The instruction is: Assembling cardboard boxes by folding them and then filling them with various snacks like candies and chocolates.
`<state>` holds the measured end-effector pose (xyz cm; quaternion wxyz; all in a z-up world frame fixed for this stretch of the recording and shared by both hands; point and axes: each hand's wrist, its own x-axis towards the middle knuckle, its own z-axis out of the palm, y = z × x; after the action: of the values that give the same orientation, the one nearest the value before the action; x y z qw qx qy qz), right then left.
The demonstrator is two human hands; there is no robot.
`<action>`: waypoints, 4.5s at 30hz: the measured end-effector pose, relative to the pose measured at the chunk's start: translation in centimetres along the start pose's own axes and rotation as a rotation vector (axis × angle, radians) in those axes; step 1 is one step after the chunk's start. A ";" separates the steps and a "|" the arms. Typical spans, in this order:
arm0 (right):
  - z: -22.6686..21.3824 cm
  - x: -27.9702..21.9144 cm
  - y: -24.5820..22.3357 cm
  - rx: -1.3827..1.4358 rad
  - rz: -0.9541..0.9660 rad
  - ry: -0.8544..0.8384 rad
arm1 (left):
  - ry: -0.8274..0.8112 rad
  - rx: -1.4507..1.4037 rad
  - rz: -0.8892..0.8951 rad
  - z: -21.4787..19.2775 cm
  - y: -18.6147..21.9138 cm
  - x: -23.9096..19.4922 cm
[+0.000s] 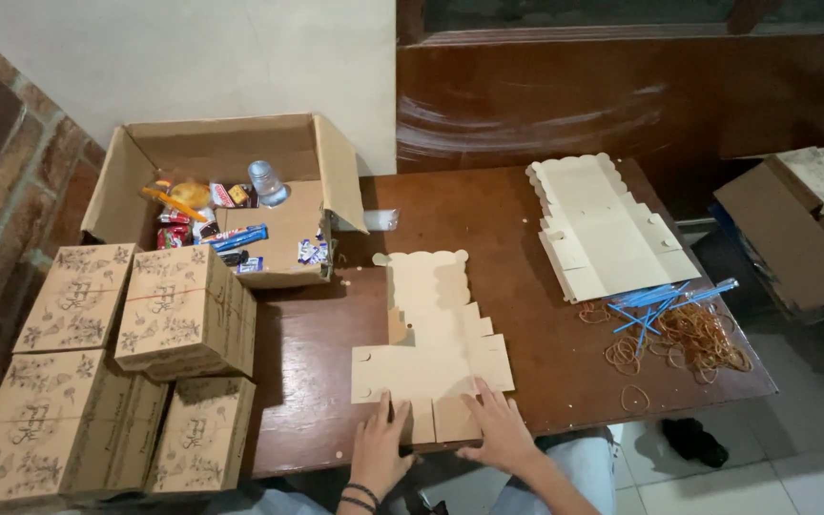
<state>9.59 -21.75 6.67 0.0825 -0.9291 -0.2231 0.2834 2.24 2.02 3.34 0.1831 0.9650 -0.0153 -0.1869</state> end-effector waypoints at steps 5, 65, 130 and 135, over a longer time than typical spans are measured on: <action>-1.1 -0.4 1.7 0.121 -0.048 0.039 | -0.004 -0.017 -0.010 -0.5 -0.3 0.4; 2.4 5.9 5.3 0.345 0.095 0.285 | 0.484 -0.334 -0.033 1.5 -2.3 4.2; -0.4 11.1 -8.9 -0.083 -0.359 0.393 | 0.652 -0.574 0.142 1.5 -2.9 4.4; -0.1 12.5 -4.8 0.319 -0.525 0.506 | 0.585 -0.499 -0.049 0.6 -2.0 4.0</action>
<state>17.16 -11.68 1.99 0.3479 -0.8564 -0.3788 0.0461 5.69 3.33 0.67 0.4045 0.9034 0.1065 0.0941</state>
